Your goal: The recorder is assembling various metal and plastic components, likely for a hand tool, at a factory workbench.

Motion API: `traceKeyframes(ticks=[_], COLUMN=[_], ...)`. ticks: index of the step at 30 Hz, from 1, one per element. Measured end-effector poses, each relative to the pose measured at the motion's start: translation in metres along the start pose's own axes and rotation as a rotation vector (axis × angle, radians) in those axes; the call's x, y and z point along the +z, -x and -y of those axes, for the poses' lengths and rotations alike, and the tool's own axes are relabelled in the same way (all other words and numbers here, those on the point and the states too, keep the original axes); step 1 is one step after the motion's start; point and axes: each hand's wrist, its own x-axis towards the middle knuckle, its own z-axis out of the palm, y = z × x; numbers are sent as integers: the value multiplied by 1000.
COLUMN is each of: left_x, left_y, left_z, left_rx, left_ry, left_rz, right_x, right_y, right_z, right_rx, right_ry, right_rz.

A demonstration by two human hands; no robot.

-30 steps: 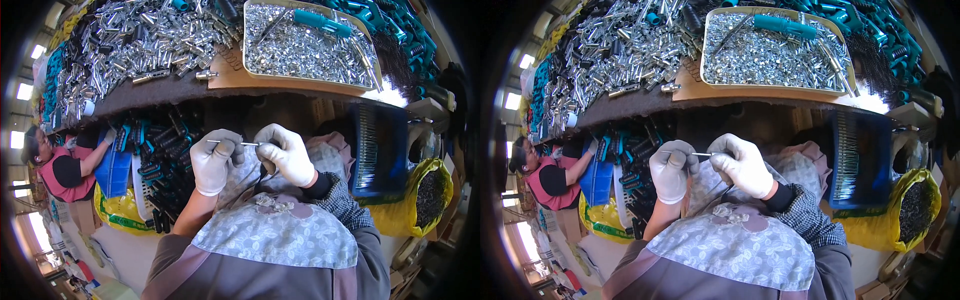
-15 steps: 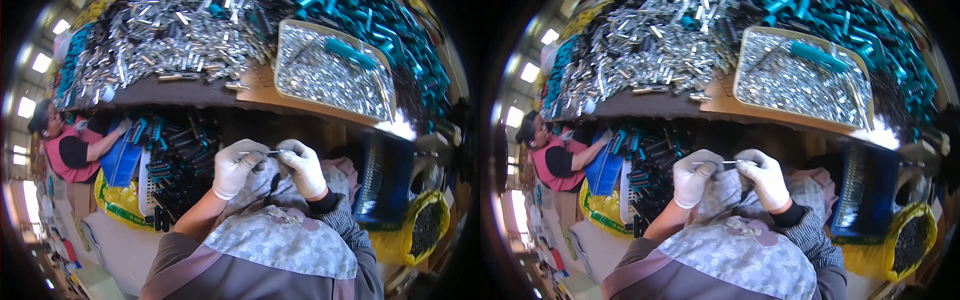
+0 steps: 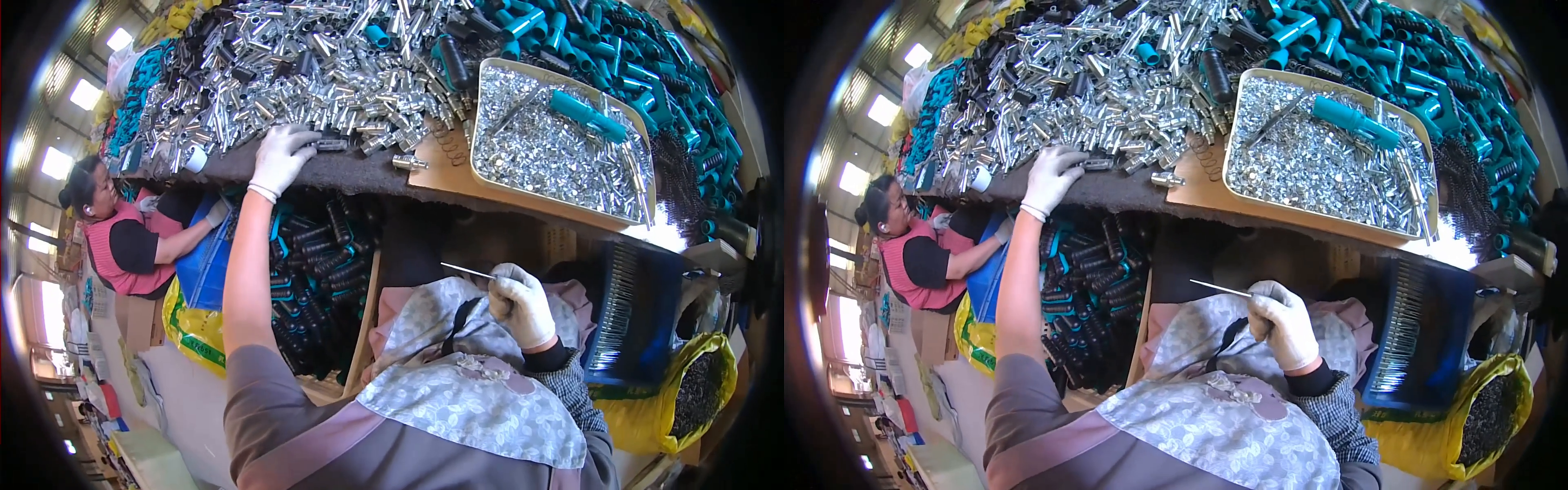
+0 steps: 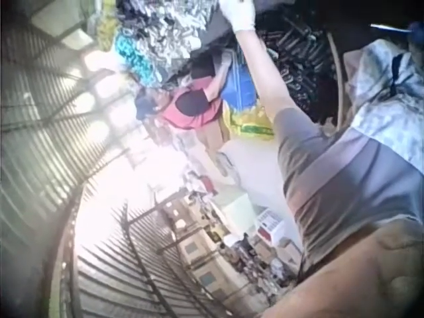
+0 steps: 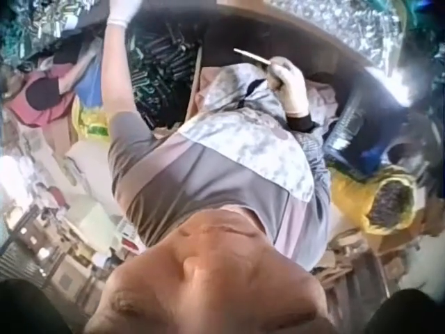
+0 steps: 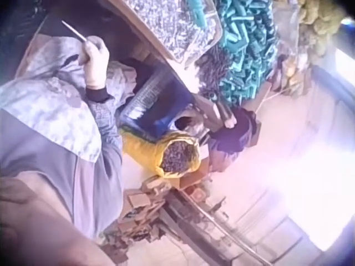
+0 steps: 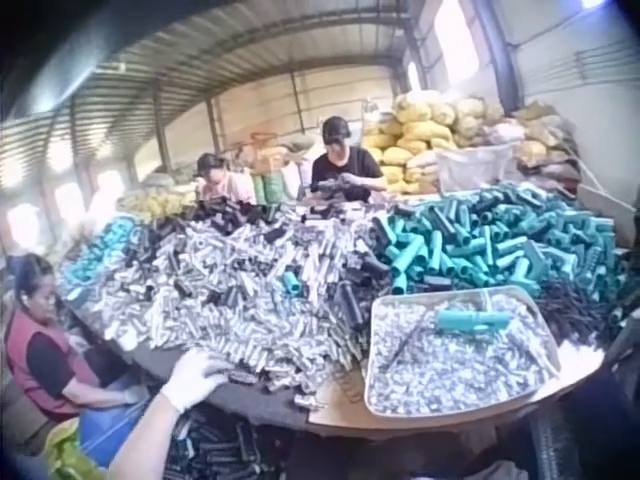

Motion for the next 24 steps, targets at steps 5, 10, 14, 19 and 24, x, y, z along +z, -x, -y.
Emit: traceKeyframes(ticks=[5, 10, 14, 19, 24], left_x=[-1, -6, -21, -3, -7], left_y=[6, 41, 89, 97, 89], left_z=[1, -44, -123, -190, -206], left_rx=[-61, -108, -164, -117, 31], left_ry=[259, 360, 554, 645, 757], left_rz=[99, -23, -49, -57, 73], right_x=[0, 8, 5, 24, 38], right_y=[2, 4, -8, -57, -75], right_z=[2, 8, 22, 26, 23], right_rx=[-7, -136, -224, -462, -438], right_ry=[-46, -118, -108, 156, -119], right_rz=[71, 2, -65, -68, -38])
